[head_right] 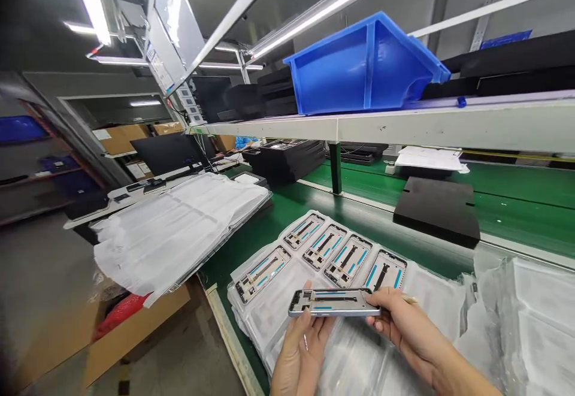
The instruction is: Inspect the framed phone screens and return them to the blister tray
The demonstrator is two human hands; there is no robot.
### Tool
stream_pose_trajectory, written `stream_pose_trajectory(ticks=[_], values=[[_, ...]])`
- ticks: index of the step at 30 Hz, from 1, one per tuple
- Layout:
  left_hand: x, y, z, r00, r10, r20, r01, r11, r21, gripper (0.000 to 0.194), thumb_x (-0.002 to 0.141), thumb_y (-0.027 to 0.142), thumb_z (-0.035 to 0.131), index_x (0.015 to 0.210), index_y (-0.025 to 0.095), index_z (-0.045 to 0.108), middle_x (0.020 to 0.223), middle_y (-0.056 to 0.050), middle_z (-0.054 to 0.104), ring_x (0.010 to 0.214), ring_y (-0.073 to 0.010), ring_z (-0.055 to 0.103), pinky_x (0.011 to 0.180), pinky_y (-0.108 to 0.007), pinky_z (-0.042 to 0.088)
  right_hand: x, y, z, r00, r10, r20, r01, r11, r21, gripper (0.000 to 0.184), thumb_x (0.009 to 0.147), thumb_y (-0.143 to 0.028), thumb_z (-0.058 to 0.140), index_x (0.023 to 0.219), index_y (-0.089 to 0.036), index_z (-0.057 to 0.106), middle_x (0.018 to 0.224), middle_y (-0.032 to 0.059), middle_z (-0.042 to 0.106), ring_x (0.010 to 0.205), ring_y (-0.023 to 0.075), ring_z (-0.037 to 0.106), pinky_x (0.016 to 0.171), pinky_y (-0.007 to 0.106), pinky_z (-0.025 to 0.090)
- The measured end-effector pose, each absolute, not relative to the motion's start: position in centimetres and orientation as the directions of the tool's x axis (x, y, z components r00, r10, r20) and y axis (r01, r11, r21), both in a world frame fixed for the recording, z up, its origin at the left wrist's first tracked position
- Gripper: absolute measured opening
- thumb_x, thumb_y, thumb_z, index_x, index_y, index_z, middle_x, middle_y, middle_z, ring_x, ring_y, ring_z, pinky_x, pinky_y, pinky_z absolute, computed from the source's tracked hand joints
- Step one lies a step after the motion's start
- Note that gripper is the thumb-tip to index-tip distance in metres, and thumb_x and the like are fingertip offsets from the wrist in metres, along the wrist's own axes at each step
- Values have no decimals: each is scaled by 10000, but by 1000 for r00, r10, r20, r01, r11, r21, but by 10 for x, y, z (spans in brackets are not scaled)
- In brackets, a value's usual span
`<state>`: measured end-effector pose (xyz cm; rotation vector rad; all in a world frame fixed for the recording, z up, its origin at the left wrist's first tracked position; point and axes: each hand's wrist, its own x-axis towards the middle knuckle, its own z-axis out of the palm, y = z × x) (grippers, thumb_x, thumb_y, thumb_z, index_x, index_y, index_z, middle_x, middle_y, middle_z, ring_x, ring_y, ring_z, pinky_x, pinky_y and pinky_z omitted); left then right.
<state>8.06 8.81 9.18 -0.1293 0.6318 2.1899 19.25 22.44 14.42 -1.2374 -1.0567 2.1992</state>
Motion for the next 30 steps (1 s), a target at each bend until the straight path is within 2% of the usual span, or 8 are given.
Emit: stream_pose_trajectory(ticks=[6,8,10,13,15,20,24,30], values=[[73,89,115,-660,596,-458,-749,-566,344,286,927,131,612,1204,67,640,1173,-237,699,1152,-291,667,999,-388,570,190,225,137,-549,693,-467,107,-496,-862,340,707,-454,843,730,-194,626,792,27,685,538,133,638,395,195,460],[70,92,125,-647,549,-529,-750,-584,311,266,944,153,602,1191,54,615,1165,-239,693,1147,-302,668,976,-387,589,190,225,134,-512,789,-339,246,-243,-938,393,789,-549,727,695,-214,544,788,45,701,512,142,613,414,230,458],[69,95,132,-649,518,-557,-738,-606,296,277,938,187,627,1172,41,597,1167,-251,684,1144,-320,668,954,-393,604,191,220,133,-552,831,-63,326,146,-934,403,857,-531,630,662,-243,426,626,2,634,471,132,541,439,234,435],[75,100,138,-648,514,-562,-734,-617,282,304,930,218,647,1142,10,583,1176,-280,674,1135,-336,669,911,-380,622,191,202,138,-712,594,374,203,685,-700,324,952,-371,508,700,-254,341,553,-62,515,472,111,490,485,204,410],[82,102,141,-614,545,-571,-767,-581,271,305,925,217,654,1136,4,598,1179,-273,681,1099,-318,688,867,-345,633,191,187,139,-804,370,466,107,860,-498,235,966,-234,463,745,-247,385,642,-45,555,528,108,536,522,194,423],[102,109,148,-497,577,-648,-852,-468,237,326,913,276,680,1116,21,660,1120,-217,727,969,-258,732,731,-269,640,186,167,124,-874,164,457,45,965,-260,195,853,-71,491,768,-237,434,711,6,643,563,161,594,521,250,428],[109,114,132,-469,603,-645,-871,-436,226,286,923,284,669,1092,53,688,1106,-198,736,982,-250,730,697,-251,630,184,168,114,-879,201,431,74,953,-294,199,738,-35,540,788,-222,493,775,28,694,647,191,661,560,259,467],[105,113,101,-507,616,-603,-849,-480,222,522,778,223,838,1235,87,626,1237,-193,691,1233,-287,616,985,-296,565,187,168,110,-895,214,391,50,920,-389,184,763,-37,516,794,-218,505,784,29,682,680,177,670,589,237,491]])
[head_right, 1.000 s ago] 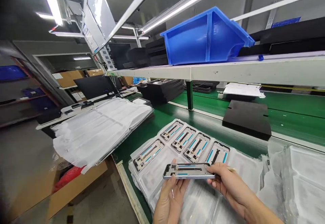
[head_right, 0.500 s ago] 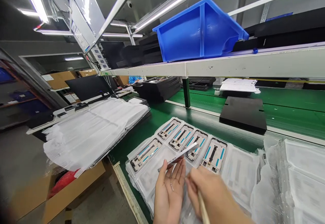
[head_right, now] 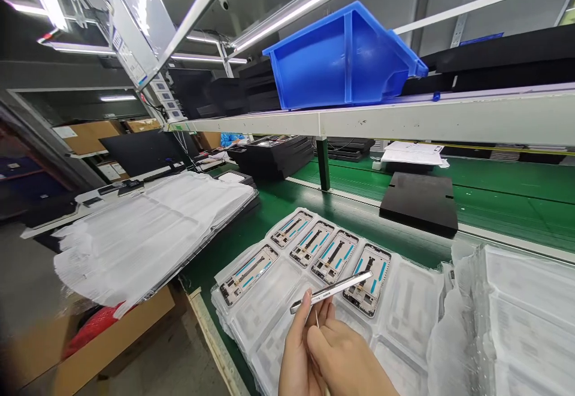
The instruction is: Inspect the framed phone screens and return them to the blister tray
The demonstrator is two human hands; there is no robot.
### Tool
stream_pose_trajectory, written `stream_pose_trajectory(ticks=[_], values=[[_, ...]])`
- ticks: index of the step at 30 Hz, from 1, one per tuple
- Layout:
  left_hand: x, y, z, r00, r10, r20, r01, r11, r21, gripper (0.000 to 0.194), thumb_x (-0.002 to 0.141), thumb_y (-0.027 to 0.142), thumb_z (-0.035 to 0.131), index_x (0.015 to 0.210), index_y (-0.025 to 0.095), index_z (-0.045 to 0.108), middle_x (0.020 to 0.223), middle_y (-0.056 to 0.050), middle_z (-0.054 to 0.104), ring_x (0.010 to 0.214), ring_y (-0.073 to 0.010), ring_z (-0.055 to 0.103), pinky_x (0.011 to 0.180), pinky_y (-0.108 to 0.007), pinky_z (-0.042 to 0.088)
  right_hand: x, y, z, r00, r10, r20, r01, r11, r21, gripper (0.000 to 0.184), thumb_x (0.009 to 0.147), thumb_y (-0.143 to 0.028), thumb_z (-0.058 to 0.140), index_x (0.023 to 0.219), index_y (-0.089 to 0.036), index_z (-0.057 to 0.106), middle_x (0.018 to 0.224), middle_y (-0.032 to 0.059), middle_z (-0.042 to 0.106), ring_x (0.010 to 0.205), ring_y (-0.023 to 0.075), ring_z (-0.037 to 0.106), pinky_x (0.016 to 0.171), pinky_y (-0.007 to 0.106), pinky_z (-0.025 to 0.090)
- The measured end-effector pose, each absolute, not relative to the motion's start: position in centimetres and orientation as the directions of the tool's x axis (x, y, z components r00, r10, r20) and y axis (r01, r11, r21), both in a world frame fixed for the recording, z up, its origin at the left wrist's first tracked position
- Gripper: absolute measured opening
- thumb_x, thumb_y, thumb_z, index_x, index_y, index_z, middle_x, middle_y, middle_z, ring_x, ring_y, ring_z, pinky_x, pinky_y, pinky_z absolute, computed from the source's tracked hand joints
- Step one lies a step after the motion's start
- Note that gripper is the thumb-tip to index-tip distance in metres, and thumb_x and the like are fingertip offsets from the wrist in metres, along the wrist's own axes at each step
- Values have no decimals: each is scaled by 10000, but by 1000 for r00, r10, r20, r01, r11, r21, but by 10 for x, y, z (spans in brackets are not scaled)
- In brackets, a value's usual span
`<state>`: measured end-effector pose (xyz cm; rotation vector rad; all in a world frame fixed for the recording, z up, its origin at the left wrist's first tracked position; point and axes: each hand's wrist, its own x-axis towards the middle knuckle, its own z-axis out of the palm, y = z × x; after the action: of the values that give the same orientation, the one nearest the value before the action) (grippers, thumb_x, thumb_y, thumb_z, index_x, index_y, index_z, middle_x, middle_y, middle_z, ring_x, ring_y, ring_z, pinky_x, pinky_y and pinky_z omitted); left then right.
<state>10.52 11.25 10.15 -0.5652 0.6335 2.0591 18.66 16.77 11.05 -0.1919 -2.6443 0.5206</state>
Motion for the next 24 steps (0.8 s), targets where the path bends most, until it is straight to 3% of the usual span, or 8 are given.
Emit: stream_pose_trajectory(ticks=[2,5,10,14,17,21,24], values=[[103,110,100,-513,625,-588,-844,-491,215,562,766,237,851,1257,99,615,1241,-196,688,1241,-288,609,1015,-305,547,188,167,109,-896,219,387,36,904,-427,169,813,-58,502,823,-226,493,795,9,673,676,156,663,584,215,494],[98,105,99,-542,632,-554,-831,-500,243,460,776,269,840,1175,128,659,1222,-180,699,1208,-290,633,961,-306,572,190,168,110,-876,237,419,17,885,-465,152,919,-151,459,808,-246,418,719,-36,617,573,125,605,510,196,467],[92,95,90,-652,577,-492,-759,-506,410,339,801,264,784,1090,111,695,1212,-187,702,1006,-279,707,832,-316,610,188,166,123,-822,291,489,-16,847,-532,147,1007,-168,419,894,-241,477,680,-67,553,515,77,544,483,158,450],[92,90,86,-724,500,-475,-690,-521,503,331,788,178,774,1100,128,675,1171,-181,724,982,-262,719,805,-309,613,187,165,126,-786,300,540,-51,839,-541,208,1020,-179,438,820,-237,432,709,-65,555,543,68,569,506,154,473],[94,88,85,-742,471,-478,-671,-533,515,410,680,193,882,1039,145,691,1110,-158,750,933,-263,732,781,-325,628,188,167,123,-765,284,578,-37,876,-480,150,1006,-173,472,867,-229,468,705,-63,528,535,72,577,503,158,479],[97,85,85,-760,461,-459,-650,-545,530,682,424,417,1016,981,156,722,1073,-151,761,915,-265,733,756,-304,627,188,169,120,-759,244,604,-26,915,-403,137,993,-153,487,875,-223,485,682,-63,516,517,77,582,485,153,473],[98,82,89,-780,450,-435,-626,-555,547,694,424,455,1010,984,155,732,1081,-159,758,921,-263,733,761,-290,620,188,166,128,-750,243,615,-26,919,-394,133,1019,-180,462,903,-223,513,692,-50,552,525,87,600,497,154,487]])
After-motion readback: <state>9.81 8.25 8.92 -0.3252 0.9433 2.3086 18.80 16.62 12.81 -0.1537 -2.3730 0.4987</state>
